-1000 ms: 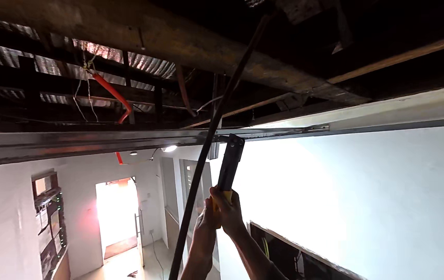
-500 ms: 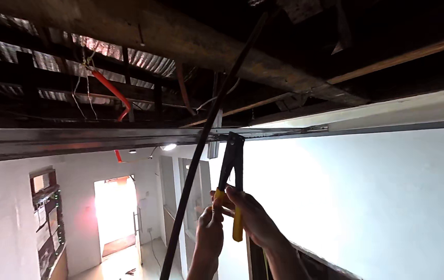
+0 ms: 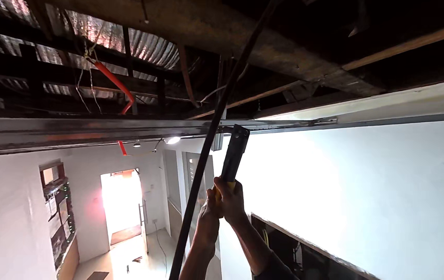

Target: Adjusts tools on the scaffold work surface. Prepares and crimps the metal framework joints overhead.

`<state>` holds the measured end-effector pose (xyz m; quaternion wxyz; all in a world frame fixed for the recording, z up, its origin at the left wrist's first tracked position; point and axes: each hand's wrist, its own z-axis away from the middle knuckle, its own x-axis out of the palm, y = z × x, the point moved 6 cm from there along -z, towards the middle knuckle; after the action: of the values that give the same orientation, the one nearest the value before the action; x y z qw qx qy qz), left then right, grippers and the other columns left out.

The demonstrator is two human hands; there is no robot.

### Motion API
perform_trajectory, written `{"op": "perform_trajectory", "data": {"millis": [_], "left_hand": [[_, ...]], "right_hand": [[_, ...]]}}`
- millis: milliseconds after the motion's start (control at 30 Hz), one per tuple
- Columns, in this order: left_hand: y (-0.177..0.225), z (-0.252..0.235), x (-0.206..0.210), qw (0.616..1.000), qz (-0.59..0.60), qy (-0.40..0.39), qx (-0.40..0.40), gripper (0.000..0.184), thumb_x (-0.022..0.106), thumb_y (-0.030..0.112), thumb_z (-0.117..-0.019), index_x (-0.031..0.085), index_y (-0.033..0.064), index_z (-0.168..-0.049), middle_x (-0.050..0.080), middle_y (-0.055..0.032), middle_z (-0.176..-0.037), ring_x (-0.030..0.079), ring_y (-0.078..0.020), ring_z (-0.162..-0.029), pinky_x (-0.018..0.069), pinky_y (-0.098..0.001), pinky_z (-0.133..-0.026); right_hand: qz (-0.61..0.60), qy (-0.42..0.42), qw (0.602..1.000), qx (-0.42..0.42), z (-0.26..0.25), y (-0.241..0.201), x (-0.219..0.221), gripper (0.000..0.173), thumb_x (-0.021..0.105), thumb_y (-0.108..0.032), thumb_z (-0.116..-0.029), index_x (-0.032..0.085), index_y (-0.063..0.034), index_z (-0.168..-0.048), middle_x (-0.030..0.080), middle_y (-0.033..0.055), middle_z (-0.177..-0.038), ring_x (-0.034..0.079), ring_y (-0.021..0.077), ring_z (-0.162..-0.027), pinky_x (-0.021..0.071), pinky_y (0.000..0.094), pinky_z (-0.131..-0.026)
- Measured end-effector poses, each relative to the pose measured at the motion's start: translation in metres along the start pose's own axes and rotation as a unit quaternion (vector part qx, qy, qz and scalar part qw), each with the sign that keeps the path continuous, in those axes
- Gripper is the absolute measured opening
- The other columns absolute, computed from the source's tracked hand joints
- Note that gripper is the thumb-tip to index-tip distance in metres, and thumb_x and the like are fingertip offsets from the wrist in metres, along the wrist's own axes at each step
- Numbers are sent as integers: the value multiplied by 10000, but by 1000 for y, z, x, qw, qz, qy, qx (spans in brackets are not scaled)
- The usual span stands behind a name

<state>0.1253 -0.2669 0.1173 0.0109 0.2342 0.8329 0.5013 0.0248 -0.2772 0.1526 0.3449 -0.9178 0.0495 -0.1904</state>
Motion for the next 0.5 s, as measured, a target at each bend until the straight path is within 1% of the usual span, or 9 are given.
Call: {"op": "perform_trajectory", "data": {"millis": [67,100,133,167,200,267,333,467,500], "left_hand": [[1,-3,-1,1000,-15,-18,-6,401,355,307,-1130,661,54,-1076,659,-7,-862,622,-73,-793,517,-225,-755],[-1,-4,-3,999,-37,-22,-4,379,390,296,-1120,664,47,-1040,651,-12,-859,621,-81,-789,525,-238,-752],[-3,-5,-6,998,-67,-19,-1,375,410,313,-1112,665,51,-1028,630,-9,-866,597,-84,-782,505,-240,-726],[-4,-7,-9,995,-99,-9,3,386,424,345,-1108,668,56,-1027,617,-5,-868,584,-83,-769,491,-233,-699],[-5,-8,-13,992,-128,7,6,406,438,376,-1103,679,56,-1038,619,-11,-873,583,-90,-764,486,-238,-684],[-1,-8,-16,987,-159,27,2,423,432,386,-1104,693,56,-1068,630,-20,-896,588,-99,-787,483,-251,-702],[1,-6,-13,988,-154,32,-5,426,422,380,-1108,694,56,-1059,625,-17,-886,583,-98,-785,477,-247,-703],[-2,-4,-2,995,-96,17,-24,425,433,390,-1105,694,64,-1027,629,-10,-837,592,-97,-758,482,-241,-692],[-3,-4,1,996,-83,7,-24,416,433,384,-1104,684,66,-1013,624,-9,-834,591,-95,-761,483,-237,-697]], "right_hand": [[45,-48,998,19,3,-6,-5,209,643,-265,-956,693,-62,-964,675,53,-747,643,163,-654,545,331,-608],[68,-81,994,37,8,-15,-11,238,621,-265,-983,709,-64,-1075,734,66,-897,690,186,-798,576,353,-714],[81,-115,988,69,15,-25,-20,311,603,-261,-996,684,-71,-1228,746,72,-1085,707,205,-975,594,381,-849],[86,-131,982,103,22,-39,-31,387,607,-254,-989,645,-64,-1323,718,88,-1198,692,226,-1083,588,405,-917],[95,-137,977,133,27,-56,-43,422,613,-246,-986,624,-58,-1363,700,97,-1281,684,240,-1159,587,419,-950],[132,-142,969,155,31,-93,-63,384,613,-250,-974,670,-57,-1302,692,80,-1319,673,235,-1205,585,415,-984],[153,-142,965,159,26,-112,-71,325,621,-261,-993,701,-55,-1231,712,74,-1272,678,226,-1189,574,398,-999],[112,-139,972,149,18,-84,-52,365,592,-276,-1022,656,-42,-1294,692,97,-1289,670,237,-1193,568,416,-1004],[92,-141,976,141,18,-70,-44,382,578,-309,-1027,661,-39,-1285,707,114,-1235,686,245,-1143,574,421,-981]]}}
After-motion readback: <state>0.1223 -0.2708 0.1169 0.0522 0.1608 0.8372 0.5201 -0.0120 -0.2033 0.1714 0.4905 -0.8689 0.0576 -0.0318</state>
